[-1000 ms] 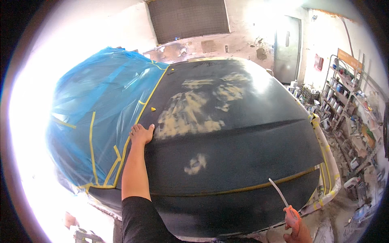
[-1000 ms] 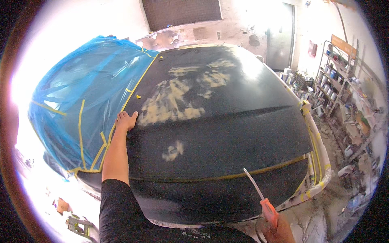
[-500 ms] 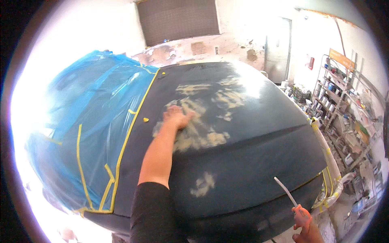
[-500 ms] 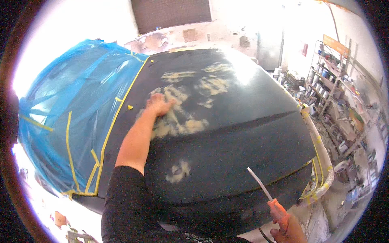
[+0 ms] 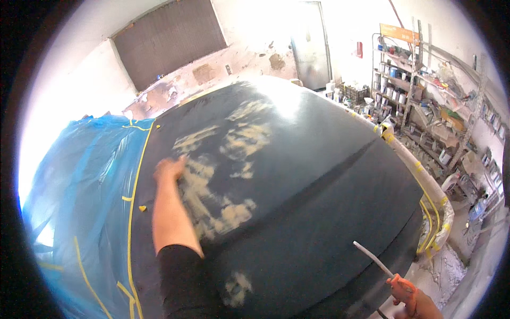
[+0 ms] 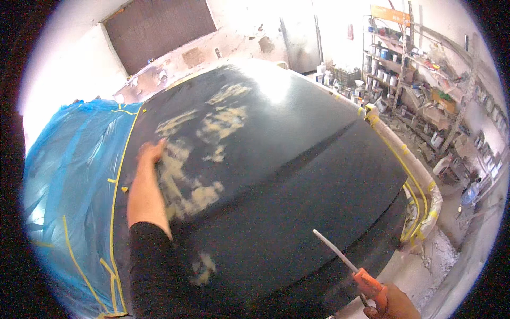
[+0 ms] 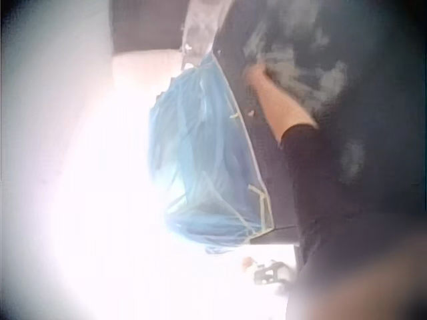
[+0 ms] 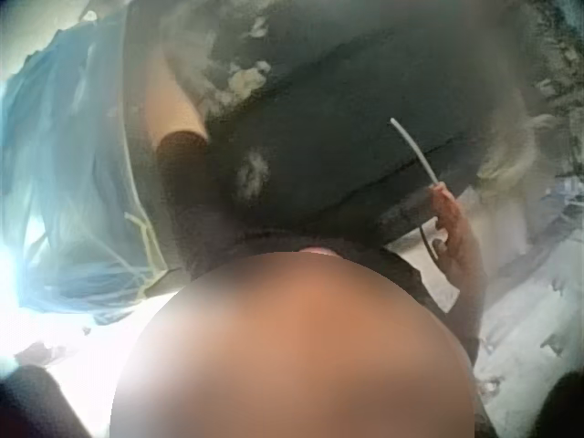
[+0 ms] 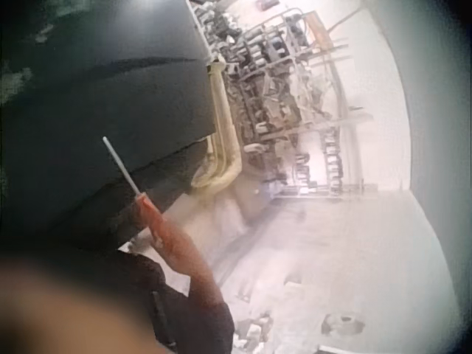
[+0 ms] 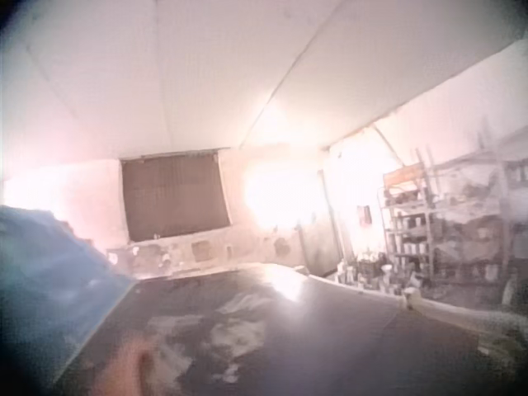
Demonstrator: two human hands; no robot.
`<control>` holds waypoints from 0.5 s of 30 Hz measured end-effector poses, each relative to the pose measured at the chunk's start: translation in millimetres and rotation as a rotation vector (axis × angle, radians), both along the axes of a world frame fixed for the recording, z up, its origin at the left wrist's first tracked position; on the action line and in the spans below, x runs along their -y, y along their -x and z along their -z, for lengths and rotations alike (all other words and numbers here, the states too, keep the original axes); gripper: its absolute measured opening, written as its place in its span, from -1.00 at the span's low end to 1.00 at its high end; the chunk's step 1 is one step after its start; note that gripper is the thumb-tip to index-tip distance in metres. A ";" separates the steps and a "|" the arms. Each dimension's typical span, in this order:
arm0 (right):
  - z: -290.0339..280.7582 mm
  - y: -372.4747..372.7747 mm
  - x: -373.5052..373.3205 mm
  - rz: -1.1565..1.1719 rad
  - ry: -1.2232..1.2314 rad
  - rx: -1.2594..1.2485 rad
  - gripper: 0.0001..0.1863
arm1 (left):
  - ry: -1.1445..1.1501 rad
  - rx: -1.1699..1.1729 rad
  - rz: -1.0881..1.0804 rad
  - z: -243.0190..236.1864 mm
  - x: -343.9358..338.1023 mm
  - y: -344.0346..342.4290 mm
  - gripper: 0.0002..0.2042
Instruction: The person mixes green paint in a small can using a stick, then adds a small amount of yellow paint from another can and stirs again. The person later walks to a car and wipes the hood with a hand while holding a tool.
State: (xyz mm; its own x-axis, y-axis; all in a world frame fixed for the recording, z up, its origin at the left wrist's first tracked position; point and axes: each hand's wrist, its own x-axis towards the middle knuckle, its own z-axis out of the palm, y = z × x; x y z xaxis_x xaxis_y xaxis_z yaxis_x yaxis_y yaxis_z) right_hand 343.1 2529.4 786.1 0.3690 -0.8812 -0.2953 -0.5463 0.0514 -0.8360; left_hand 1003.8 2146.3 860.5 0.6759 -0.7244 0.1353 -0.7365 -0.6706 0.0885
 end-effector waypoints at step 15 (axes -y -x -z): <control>-52.4 -37.4 -10.9 -0.062 -0.016 0.038 -0.30 | -0.041 -0.069 0.039 4.4 -43.5 15.6 -0.16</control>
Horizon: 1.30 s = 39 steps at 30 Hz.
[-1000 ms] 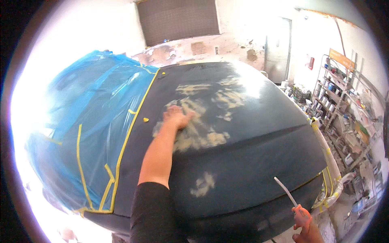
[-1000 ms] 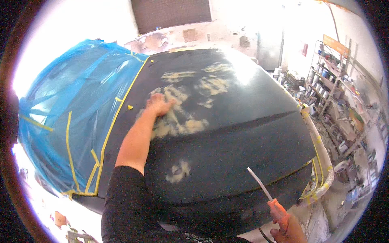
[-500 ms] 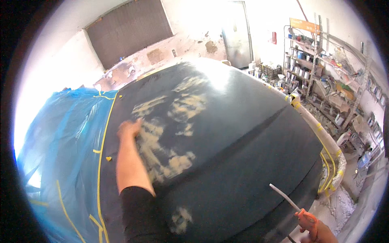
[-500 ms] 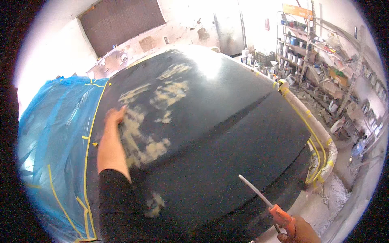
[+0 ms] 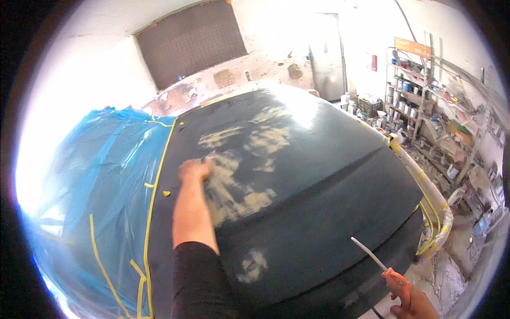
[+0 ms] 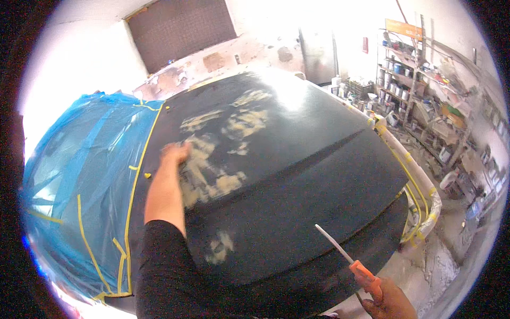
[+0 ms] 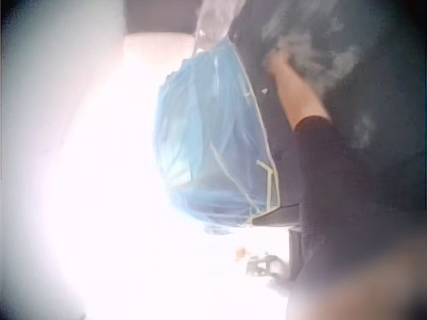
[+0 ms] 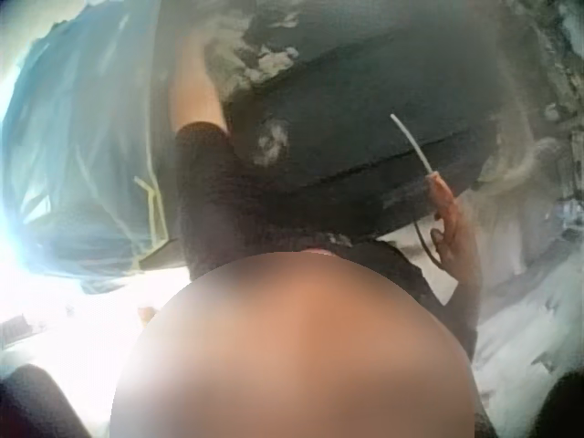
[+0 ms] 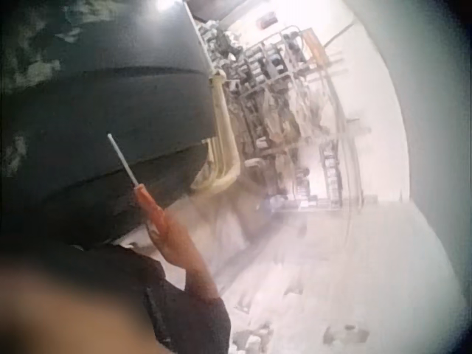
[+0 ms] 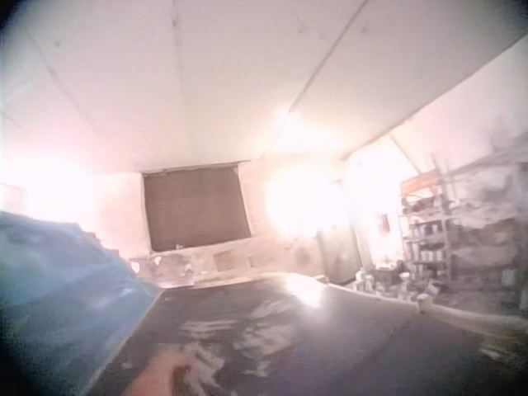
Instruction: The person mixes green paint in a small can using a stick, then adds a small amount of yellow paint from another can and stirs again. The person later walks to a car and wipes the hood with a hand while holding a tool.
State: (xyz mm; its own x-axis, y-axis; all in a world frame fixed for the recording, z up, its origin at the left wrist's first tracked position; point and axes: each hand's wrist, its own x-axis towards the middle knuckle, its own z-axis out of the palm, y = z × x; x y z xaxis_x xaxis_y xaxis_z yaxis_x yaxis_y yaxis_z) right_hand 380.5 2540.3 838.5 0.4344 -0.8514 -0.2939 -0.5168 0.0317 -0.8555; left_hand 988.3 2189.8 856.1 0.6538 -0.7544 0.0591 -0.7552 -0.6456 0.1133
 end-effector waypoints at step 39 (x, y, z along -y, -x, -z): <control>61.6 348.3 -7.7 0.198 0.034 -0.039 -0.50 | -0.205 0.256 0.699 80.5 123.1 569.6 -0.19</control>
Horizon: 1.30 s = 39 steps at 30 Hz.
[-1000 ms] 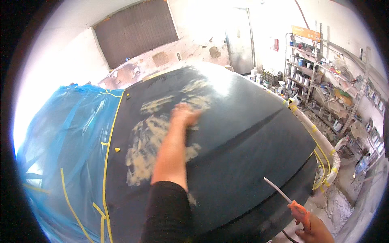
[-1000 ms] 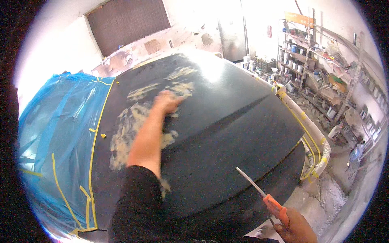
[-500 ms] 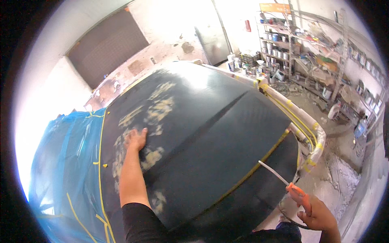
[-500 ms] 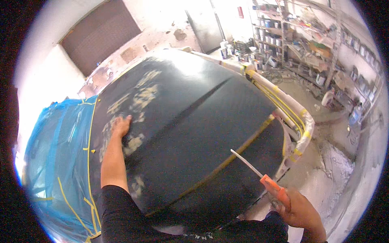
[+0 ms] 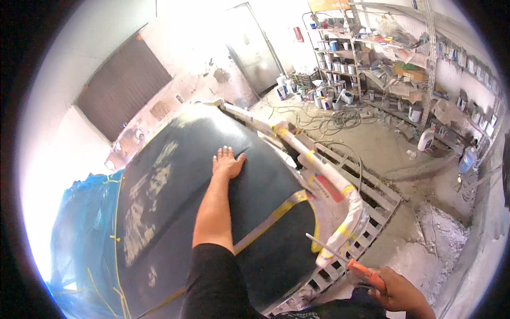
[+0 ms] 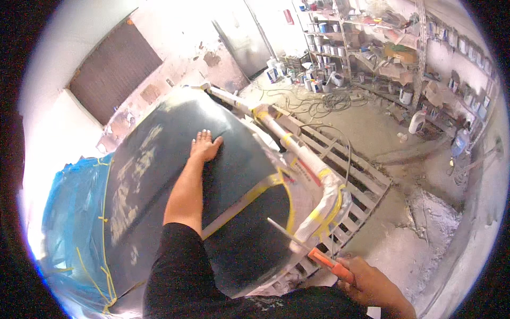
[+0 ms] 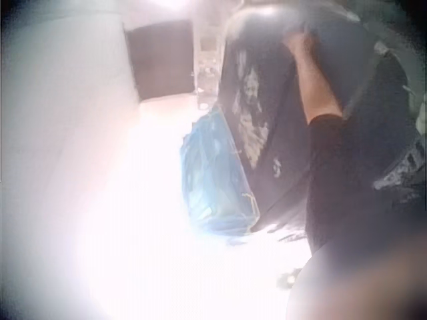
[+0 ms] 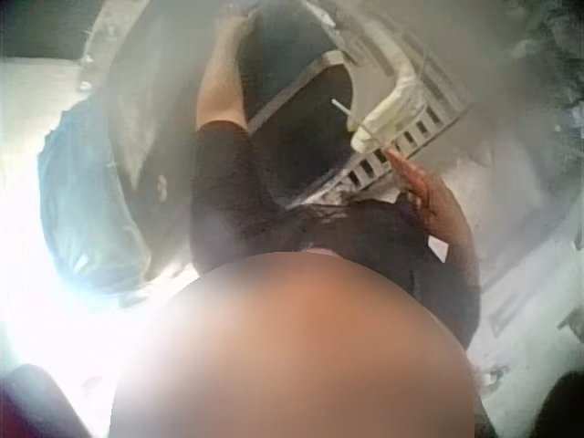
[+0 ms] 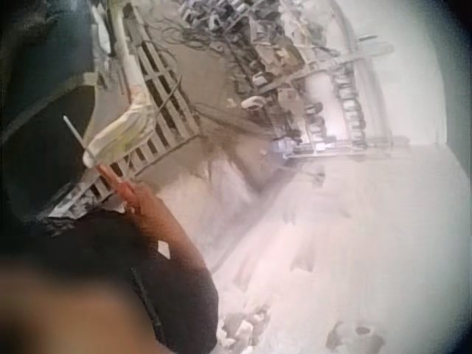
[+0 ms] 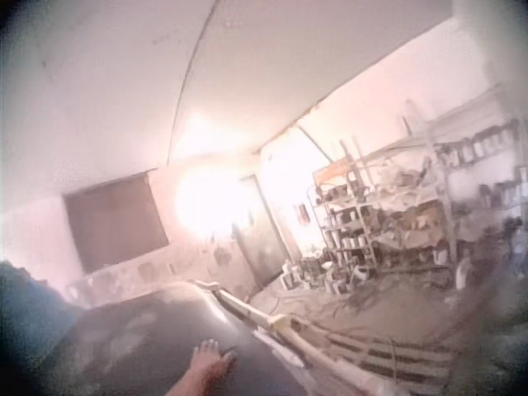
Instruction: The person mixes green paint in a small can using a stick, then adds a small amount of yellow paint from another can and stirs again. The person later walks to a car and wipes the hood with a hand while holding a tool.
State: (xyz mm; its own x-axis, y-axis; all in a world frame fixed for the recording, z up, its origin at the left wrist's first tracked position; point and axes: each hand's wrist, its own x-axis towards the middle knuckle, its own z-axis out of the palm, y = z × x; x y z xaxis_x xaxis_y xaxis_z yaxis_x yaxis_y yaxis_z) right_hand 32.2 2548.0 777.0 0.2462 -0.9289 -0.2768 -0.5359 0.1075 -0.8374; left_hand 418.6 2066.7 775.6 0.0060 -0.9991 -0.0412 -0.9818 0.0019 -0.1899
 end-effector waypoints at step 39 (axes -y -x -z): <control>9.7 240.9 99.2 -0.333 -0.015 -0.003 -0.48 | 0.113 -0.053 -0.187 -0.2 -251.5 13.8 -0.33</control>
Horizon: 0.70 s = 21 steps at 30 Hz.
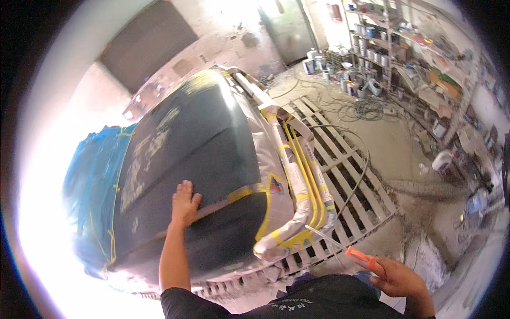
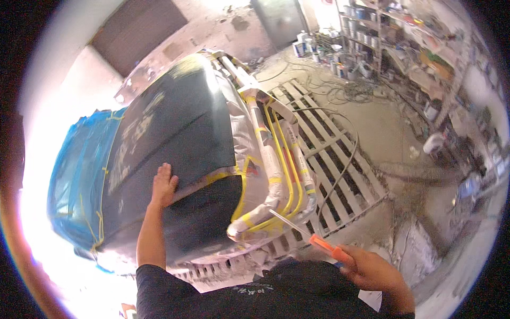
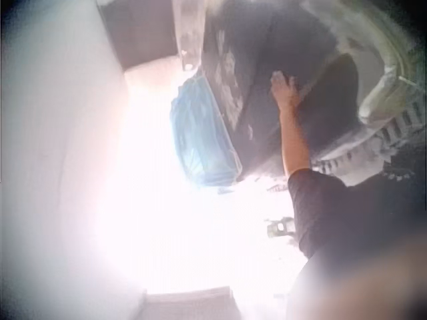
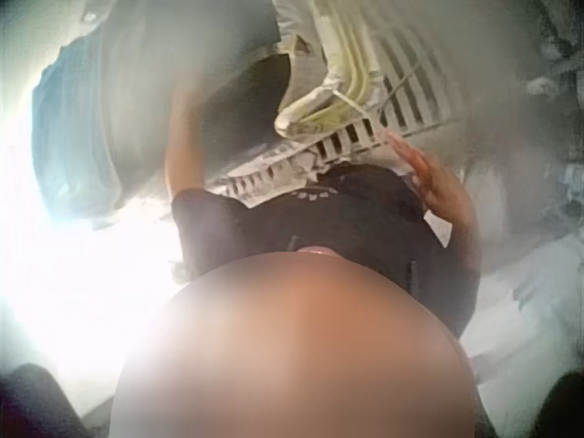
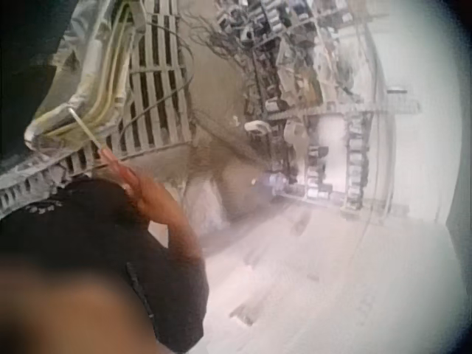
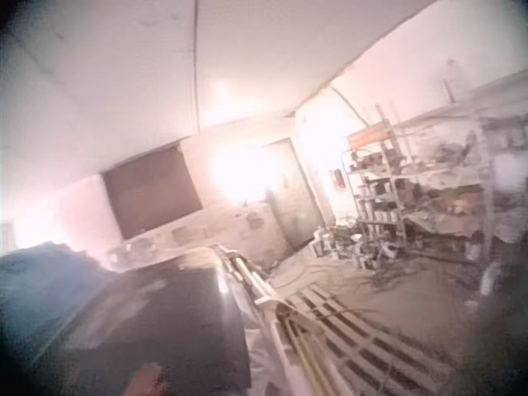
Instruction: The person mixes green paint in a small can using a stick, then adds a small amount of yellow paint from another can and stirs again. The person later walks to a car and wipes the hood with a hand while holding a tool.
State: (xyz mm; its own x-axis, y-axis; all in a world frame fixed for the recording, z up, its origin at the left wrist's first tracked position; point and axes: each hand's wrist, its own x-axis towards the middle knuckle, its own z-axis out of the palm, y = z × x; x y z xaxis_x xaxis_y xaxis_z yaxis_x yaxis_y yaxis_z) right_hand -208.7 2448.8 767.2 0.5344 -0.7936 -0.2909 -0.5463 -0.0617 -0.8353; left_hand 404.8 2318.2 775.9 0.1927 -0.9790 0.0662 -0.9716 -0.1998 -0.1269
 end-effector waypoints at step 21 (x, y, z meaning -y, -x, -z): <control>6.6 104.3 181.4 -0.221 0.007 -0.055 -0.55 | 0.004 -0.010 -0.398 27.6 131.6 155.3 -0.05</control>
